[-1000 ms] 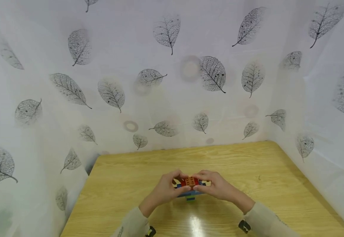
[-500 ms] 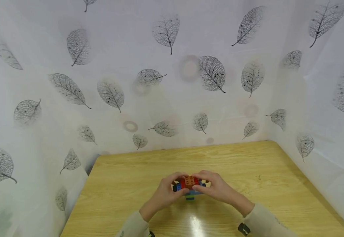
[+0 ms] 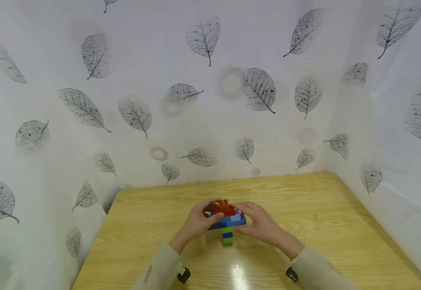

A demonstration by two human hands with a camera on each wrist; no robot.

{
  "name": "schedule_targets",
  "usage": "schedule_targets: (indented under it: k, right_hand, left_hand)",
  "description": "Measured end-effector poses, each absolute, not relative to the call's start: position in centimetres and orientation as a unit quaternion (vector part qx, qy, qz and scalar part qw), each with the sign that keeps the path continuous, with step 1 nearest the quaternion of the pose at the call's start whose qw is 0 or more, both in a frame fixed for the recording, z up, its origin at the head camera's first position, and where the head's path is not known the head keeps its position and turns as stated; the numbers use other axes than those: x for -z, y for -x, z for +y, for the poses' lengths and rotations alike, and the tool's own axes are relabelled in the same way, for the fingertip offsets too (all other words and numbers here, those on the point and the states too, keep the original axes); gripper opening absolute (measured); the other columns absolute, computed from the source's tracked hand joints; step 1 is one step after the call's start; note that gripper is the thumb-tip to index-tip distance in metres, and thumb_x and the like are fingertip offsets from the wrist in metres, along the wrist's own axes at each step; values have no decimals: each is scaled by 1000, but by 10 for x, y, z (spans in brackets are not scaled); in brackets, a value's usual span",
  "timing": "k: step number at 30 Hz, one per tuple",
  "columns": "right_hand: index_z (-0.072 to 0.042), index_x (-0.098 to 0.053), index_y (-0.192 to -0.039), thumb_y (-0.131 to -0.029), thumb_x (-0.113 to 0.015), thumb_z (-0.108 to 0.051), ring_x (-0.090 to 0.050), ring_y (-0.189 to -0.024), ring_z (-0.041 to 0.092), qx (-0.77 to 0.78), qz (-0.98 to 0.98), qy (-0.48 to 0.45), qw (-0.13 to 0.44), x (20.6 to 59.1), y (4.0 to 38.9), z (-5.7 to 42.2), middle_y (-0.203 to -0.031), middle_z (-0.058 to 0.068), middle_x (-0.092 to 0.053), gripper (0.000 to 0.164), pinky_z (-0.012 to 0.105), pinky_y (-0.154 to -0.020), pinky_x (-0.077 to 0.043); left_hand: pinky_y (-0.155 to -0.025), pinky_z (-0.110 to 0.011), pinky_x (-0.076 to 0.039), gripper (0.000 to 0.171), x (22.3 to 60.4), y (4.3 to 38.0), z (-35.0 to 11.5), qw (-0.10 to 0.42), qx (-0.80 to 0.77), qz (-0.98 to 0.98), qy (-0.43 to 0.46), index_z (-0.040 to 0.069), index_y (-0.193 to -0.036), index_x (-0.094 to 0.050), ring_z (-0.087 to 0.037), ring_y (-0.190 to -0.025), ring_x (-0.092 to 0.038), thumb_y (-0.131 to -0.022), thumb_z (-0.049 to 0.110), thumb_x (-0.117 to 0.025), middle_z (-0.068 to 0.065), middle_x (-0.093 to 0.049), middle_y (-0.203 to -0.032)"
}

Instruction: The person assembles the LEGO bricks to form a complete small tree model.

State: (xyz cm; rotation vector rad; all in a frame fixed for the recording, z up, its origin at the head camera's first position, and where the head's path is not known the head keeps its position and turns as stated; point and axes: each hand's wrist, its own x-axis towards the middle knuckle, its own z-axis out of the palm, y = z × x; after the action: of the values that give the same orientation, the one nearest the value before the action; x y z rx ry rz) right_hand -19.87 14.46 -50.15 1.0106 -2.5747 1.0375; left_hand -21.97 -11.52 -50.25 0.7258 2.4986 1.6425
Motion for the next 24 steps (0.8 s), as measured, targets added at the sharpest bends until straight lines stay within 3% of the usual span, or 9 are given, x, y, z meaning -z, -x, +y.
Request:
schedule_targets:
  k: [6,13,20,24]
  right_hand:
    - [-7,-58,-148,-83,-90,-12,-69,-118,30,-325,-872,-346,118,509,211,138,-135,10,-70,73,51,-97,-58]
    - [-6,-55,-152,-90,-85,-15,-67,-115,28,-388,-875,-285,49,517,225,138,-140,14,-68,70,52,-98,-58]
    - [-8,-51,-155,-94,-81,-17,-63,-109,21,-415,-878,-237,-11,528,236,136,-142,13,-66,69,27,-81,-55]
    - [-9,-52,-155,-96,-79,-20,-63,-113,21,-425,-879,-215,-32,532,239,135,-142,12,-66,66,32,-89,-55]
  left_hand:
    - [-84,-26,-55,46,506,231,-115,44,-539,811,-222,11,-144,-63,-19,-98,-68,-101,23,-73,-14,-75,-121]
    - [-98,-42,-59,54,522,238,-117,12,-536,822,-193,5,-145,-61,-33,-113,-71,-98,24,-78,-19,-72,-127]
    - [-106,-53,-53,65,532,240,-122,56,-520,827,-205,4,-152,-53,-41,-126,-64,-96,21,-79,-22,-61,-148]
    - [-107,-55,-52,68,536,241,-123,72,-490,845,-203,6,-157,-47,-42,-129,-62,-98,23,-77,-21,-57,-153]
